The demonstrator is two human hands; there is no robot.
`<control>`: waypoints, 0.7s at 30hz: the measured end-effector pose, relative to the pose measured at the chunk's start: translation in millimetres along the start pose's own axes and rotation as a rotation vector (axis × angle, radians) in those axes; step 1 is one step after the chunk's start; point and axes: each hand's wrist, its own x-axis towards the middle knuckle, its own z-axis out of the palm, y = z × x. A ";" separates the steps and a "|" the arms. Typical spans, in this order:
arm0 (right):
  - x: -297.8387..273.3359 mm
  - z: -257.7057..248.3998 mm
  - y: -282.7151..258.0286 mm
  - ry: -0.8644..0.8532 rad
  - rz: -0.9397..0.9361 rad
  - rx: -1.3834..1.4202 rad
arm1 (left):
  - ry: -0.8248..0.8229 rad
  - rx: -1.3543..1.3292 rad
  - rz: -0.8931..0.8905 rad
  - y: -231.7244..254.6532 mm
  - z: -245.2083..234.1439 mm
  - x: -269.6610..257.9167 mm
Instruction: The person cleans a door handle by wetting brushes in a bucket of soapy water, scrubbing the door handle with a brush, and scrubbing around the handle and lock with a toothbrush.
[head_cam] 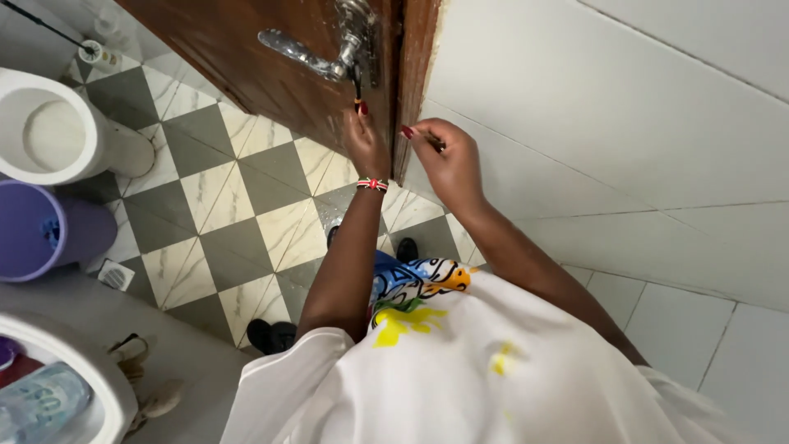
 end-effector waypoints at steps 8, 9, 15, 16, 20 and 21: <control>18.3 16.7 -2.5 -0.017 -0.007 0.013 | 0.013 -0.228 0.022 -6.3 6.4 5.2; 16.1 17.2 -1.9 -0.025 -0.015 0.029 | 0.034 -0.278 0.000 -12.0 -1.5 -3.5; 16.5 19.8 7.7 -0.004 0.000 0.008 | -0.054 0.446 0.053 -8.7 -53.1 -3.9; 15.5 21.5 9.2 -0.003 0.015 0.010 | -0.032 0.404 0.058 1.5 -62.0 -6.7; 18.5 29.3 6.4 -0.026 0.087 0.038 | 0.011 0.247 0.137 41.4 -81.8 19.0; 19.0 30.9 5.9 -0.021 0.067 0.047 | 0.000 0.216 0.158 45.2 -83.4 22.8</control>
